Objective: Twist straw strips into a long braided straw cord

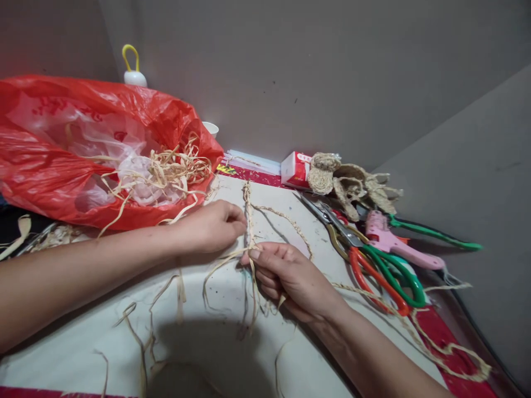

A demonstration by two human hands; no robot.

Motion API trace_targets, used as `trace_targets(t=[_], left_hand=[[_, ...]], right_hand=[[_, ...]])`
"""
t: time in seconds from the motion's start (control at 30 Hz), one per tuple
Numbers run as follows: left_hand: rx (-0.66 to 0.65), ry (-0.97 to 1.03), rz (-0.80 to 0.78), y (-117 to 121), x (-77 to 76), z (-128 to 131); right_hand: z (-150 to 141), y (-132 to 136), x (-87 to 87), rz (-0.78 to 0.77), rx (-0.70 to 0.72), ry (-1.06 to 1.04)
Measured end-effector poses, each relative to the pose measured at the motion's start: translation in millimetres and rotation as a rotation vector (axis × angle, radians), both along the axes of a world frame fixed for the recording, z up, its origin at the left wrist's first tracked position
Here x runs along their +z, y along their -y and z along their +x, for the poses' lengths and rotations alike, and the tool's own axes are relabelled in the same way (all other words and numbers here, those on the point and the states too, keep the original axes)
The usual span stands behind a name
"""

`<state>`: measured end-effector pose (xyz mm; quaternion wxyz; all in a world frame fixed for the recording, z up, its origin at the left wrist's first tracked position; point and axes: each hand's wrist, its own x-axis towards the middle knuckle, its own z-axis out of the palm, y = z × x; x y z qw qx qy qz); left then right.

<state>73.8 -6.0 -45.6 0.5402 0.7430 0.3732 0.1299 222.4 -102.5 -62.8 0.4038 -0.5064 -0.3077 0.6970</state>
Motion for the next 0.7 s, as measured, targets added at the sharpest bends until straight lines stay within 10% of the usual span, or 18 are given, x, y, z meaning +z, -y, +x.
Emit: trace_targets(t=[0.17,0.53,0.7], left_hand=[[-0.119,0.049,-0.300,20,-19.6,5],[-0.289,0.050,-0.053,7,-18.1,-6],[-0.258,0.072,-0.227,7,-16.8,-4]], right_hand=[[5,-2,0.2,0.007,0.054,0.015],[12,-5,-1.1,0.038,0.189,0.185],[13,-6,-1.6,0.049,0.225,0.238]])
